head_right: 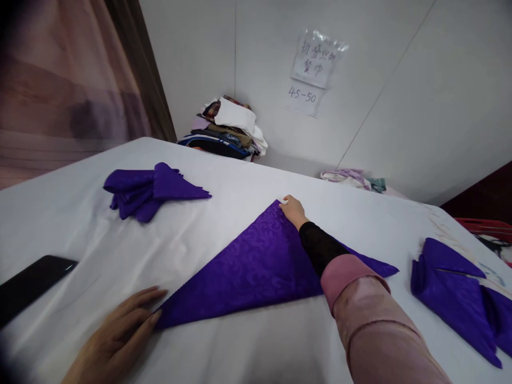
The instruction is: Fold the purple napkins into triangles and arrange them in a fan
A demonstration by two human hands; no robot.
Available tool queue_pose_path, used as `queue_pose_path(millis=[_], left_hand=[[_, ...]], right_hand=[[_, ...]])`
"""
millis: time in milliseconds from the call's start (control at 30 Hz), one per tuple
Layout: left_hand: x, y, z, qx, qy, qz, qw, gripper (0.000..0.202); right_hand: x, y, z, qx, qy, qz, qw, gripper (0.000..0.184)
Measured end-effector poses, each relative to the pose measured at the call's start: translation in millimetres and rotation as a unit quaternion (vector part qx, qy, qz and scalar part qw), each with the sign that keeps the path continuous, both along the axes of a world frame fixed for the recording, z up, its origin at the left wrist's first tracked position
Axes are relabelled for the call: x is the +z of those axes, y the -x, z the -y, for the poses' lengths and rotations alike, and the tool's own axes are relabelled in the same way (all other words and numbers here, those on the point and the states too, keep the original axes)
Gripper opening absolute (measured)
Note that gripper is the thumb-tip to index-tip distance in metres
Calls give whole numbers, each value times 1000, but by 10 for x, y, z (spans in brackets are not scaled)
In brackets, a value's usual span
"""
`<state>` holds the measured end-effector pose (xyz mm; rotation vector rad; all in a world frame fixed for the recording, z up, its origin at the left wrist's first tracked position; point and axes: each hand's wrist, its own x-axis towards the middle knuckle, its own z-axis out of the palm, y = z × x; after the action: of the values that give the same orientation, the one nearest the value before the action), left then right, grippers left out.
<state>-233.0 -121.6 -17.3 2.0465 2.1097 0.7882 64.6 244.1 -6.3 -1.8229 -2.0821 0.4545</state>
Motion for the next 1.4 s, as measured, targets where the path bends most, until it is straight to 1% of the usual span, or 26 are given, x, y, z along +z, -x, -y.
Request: queue_pose_path(millis=[67, 133, 167, 233, 300, 333, 367, 433, 533, 633, 733, 833, 933, 1067, 1167, 1300, 1400], left_hand=[[-25, 4, 3, -1, -4, 1, 1000, 27], [-53, 5, 1, 2, -19, 7, 1000, 28], [-62, 4, -4, 4, -26, 11, 1000, 29], [-64, -3, -17, 7, -33, 17, 999, 31], [-50, -12, -35, 6, -33, 23, 999, 33], [-41, -16, -44, 5, -35, 26, 999, 34], [-31, -20, -52, 4, -38, 28, 999, 35], [-15, -29, -66, 3, -45, 32, 998, 38], [6, -42, -84, -3, -53, 36, 998, 41], [19, -47, -104, -8, -57, 40, 998, 44], [18, -39, -127, -4, -55, 41, 998, 44], [22, -32, -150, -6, -53, 41, 998, 43], [44, -36, -167, 4, -37, 46, 998, 42], [86, -44, -192, 30, -9, 43, 999, 41], [114, -42, -216, 30, 7, 35, 999, 43], [130, -28, -239, 32, 4, 35, 999, 42], [128, -12, -249, 19, -1, 50, 999, 37]], right_hand=[[18, -29, 122, 20, -27, -9, 999, 30], [16, -63, 301, 47, -50, -17, 998, 28], [1, -84, 405, 74, -65, -20, 995, 29], [-54, -134, 614, 162, -92, -7, 983, 34], [-119, -184, 785, 247, -90, 34, 964, 46], [-142, -204, 849, 271, -76, 60, 958, 52], [-152, -218, 898, 275, -53, 84, 956, 57], [-131, -227, 976, 254, -15, 114, 960, 63], [-16, -227, 1145, 236, -11, 118, 964, 68], [97, -291, 1459, 273, -21, 110, 956, 68], [134, -465, 1825, 296, 1, 99, 950, 69], [103, -716, 2089, 284, 14, 91, 954, 68], [45, -1004, 2188, 260, 25, 94, 961, 69], [-11, -1429, 2111, 201, 21, 118, 972, 69], [-32, -1769, 1989, 151, 28, 130, 980, 67], [-44, -2176, 1842, 93, 33, 142, 985, 66], [-47, -2381, 1799, 52, 14, 151, 987, 65]])
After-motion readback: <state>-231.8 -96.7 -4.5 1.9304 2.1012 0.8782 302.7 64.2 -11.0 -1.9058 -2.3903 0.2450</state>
